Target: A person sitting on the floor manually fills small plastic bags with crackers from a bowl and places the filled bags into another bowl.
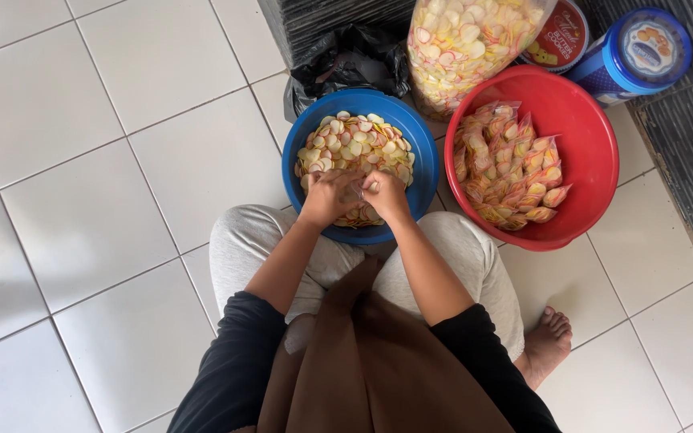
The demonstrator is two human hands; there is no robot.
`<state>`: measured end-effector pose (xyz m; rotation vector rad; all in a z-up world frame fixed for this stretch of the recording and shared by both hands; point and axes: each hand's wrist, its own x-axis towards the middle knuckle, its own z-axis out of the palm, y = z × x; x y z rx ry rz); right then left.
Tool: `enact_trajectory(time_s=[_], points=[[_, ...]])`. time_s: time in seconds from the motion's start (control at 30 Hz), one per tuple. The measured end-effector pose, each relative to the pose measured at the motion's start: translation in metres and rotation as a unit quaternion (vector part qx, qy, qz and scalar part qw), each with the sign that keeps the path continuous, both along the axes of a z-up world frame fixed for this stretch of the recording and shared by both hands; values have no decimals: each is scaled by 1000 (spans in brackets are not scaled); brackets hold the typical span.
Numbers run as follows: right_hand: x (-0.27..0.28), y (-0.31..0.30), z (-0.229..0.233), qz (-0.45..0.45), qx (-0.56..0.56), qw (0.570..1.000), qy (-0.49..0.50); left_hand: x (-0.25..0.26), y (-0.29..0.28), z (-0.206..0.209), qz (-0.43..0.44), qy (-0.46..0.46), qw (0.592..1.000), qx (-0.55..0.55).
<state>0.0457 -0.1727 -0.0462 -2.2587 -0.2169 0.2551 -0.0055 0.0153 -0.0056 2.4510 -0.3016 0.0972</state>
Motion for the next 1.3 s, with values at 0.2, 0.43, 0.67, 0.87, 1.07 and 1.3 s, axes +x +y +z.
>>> enact_trajectory(time_s=[0.2, 0.43, 0.67, 0.87, 1.07, 1.3], points=[[-3, -11, 51, -30, 155, 987, 25, 6, 9, -33, 42, 7, 998, -43], [-10, -4, 68, 30, 139, 988, -64, 2, 6, -6, 40, 12, 997, -70], [-12, 2, 58, 20, 112, 993, -41, 1, 5, -1, 42, 7, 997, -68], [-19, -2, 77, -4, 96, 995, -13, -1, 7, 5, 43, 4, 996, -80], [-12, -3, 57, 14, 63, 998, -19, 0, 5, 5, 21, 3, 998, -64], [-11, -1, 64, 70, 60, 993, 70, 1, 7, -11, 4, 0, 999, -55]])
